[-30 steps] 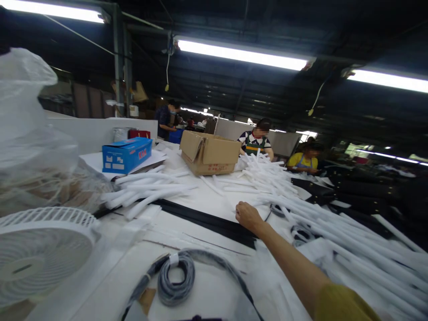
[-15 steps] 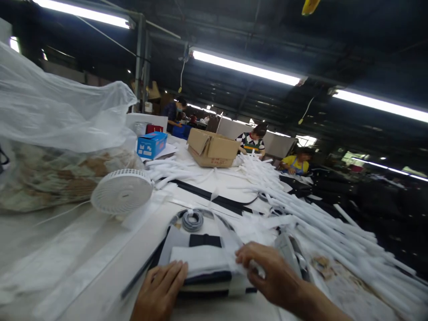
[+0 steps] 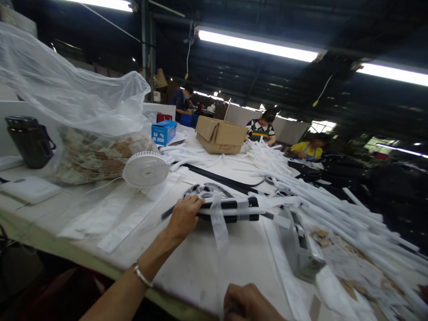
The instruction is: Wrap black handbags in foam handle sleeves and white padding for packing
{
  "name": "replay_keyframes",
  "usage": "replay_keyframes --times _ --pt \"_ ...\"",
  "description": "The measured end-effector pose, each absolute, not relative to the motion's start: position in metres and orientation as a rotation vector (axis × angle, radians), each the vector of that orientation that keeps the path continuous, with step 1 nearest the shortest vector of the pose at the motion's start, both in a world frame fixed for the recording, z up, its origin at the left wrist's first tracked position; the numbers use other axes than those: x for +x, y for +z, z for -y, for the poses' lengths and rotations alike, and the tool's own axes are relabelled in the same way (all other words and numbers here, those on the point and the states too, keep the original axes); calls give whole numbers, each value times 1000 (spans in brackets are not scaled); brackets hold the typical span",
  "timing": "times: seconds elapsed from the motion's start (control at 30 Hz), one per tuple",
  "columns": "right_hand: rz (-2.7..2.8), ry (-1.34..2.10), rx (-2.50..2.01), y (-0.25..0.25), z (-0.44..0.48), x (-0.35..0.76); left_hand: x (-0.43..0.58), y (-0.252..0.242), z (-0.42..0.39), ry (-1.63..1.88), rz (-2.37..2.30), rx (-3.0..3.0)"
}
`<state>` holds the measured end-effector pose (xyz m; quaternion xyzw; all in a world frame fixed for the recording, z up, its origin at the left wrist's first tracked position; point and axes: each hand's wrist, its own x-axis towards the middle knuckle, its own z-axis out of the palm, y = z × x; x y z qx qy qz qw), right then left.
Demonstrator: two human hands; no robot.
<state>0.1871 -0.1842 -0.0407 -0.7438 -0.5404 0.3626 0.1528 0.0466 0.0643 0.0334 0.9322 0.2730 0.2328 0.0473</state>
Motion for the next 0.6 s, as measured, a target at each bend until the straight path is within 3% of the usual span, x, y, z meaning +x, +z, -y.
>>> replay_keyframes --times 0.27,0.47,0.6 --pt "1426 1259 -1975 -19 160 186 73 60 -93 648 -954 2797" --pt "1386 1145 -2117 -21 140 201 80 54 -94 635 -930 2767" --pt "1616 872 -2225 -35 118 213 69 63 -85 627 -996 2797"
